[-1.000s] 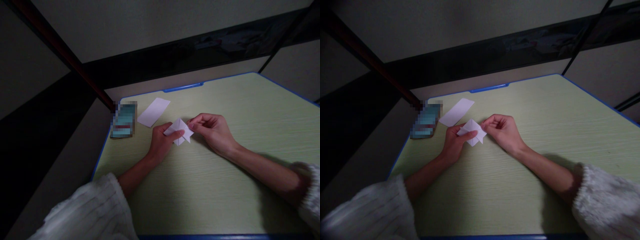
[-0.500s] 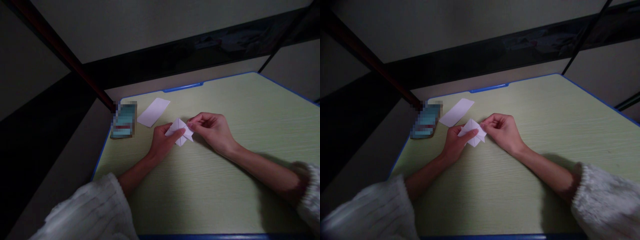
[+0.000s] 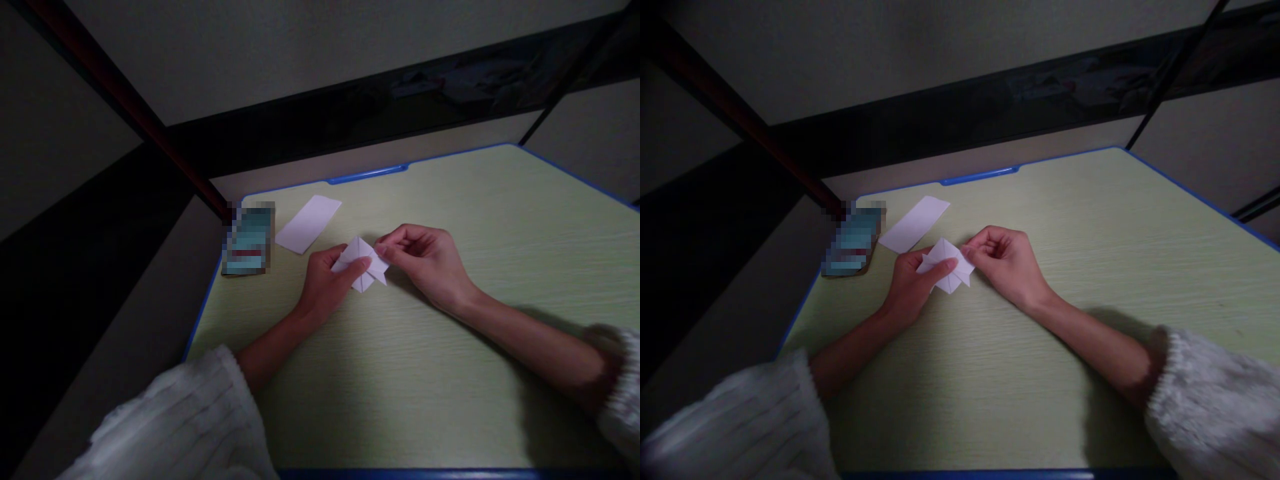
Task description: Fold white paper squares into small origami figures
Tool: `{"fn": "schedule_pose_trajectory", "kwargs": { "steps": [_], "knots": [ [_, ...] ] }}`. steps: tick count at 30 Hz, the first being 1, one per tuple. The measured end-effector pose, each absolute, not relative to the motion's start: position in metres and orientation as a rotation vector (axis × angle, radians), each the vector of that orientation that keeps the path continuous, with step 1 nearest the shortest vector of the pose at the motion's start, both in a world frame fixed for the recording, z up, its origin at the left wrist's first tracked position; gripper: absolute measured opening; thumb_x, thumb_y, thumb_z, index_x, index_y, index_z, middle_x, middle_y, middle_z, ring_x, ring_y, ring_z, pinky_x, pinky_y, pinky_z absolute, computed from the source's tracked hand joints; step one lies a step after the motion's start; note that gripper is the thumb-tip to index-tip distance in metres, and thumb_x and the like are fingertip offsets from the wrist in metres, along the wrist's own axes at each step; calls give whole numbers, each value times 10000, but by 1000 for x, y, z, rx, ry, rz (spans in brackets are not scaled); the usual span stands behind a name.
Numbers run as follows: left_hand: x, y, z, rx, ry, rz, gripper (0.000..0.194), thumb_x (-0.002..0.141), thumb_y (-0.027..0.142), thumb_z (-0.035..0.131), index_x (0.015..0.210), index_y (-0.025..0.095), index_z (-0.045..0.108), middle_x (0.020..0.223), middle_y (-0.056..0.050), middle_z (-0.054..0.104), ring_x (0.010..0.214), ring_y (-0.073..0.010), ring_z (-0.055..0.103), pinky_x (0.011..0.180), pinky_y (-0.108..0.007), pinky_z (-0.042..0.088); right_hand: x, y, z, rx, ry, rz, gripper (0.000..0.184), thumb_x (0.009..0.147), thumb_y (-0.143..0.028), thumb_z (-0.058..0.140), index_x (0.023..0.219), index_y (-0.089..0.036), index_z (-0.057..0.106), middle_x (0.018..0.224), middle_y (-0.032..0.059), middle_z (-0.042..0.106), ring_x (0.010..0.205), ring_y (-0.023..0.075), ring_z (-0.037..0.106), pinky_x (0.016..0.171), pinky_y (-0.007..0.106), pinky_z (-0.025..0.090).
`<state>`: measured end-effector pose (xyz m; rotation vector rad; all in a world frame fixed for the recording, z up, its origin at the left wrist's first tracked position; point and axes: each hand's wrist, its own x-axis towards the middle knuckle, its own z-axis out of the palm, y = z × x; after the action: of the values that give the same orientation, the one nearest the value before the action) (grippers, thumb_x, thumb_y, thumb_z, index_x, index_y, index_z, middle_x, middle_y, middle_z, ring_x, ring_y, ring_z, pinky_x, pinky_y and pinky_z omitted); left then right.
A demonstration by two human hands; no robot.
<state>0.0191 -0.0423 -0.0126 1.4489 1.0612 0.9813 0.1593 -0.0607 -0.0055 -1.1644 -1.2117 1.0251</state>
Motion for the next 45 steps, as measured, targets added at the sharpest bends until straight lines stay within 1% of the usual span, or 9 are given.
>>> {"fn": "schedule_pose_trajectory", "kwargs": {
  "steps": [5,8,11,18,21,29,34,39,45],
  "knots": [
    [18,-42,-14,1436,1022,984,200,631,306,618,602,112,583,527,36,490,474,-62,384,455,-188,297,160,-60,-4,-1147,-1282,1138,150,605,-233,638,571,-154,516,526,-39,507,471,63,433,454,198,347],
    [17,-41,-15,1421,1003,968,201,620,307,629,611,110,589,528,37,495,472,-59,385,453,-185,293,161,-60,-5,-1133,-1387,1228,165,648,-239,586,554,-153,480,478,-60,438,441,53,375,422,188,292],
    [17,-41,-14,1417,1007,942,210,611,314,635,606,109,589,524,36,498,465,-58,385,444,-184,287,162,-60,-6,-1109,-1462,1234,191,702,-251,518,547,-162,452,456,-67,400,428,54,346,411,190,260],
    [19,-41,-14,1343,999,934,215,576,323,654,565,118,589,497,38,506,449,-59,395,445,-193,294,163,-62,-5,-1058,-1473,1223,254,712,-318,529,538,-177,408,435,-76,375,389,47,300,377,188,215],
    [19,-40,-16,1298,968,958,197,562,307,662,603,123,608,525,32,536,466,-67,423,463,-199,318,164,-62,-6,-1070,-1451,1198,264,713,-310,526,525,-184,388,427,-77,367,380,47,293,370,191,207],
    [17,-39,-17,1294,928,944,175,585,279,654,569,117,587,495,37,517,456,-58,415,450,-191,303,164,-63,-6,-1104,-1422,1181,246,708,-260,508,515,-186,375,413,-79,356,381,46,279,364,188,197],
    [17,-37,-21,1269,925,975,174,584,278,659,591,117,595,513,28,533,472,-68,438,465,-197,330,164,-60,-9,-1082,-1408,1227,208,695,-266,525,543,-171,418,435,-69,409,396,45,310,384,186,218],
    [18,-40,-19,1304,930,923,186,586,291,655,616,116,601,522,29,540,475,-68,445,464,-193,328,164,-61,-8,-1047,-1468,1286,138,677,-225,511,568,-162,453,447,-69,406,412,52,334,403,193,246],
    [19,-40,-19,1279,907,912,171,586,272,648,609,111,596,524,30,548,469,-62,447,462,-187,328,163,-65,-7,-1034,-1446,1251,158,693,-250,512,574,-160,459,453,-66,405,412,53,331,394,195,234]
  ]
}}
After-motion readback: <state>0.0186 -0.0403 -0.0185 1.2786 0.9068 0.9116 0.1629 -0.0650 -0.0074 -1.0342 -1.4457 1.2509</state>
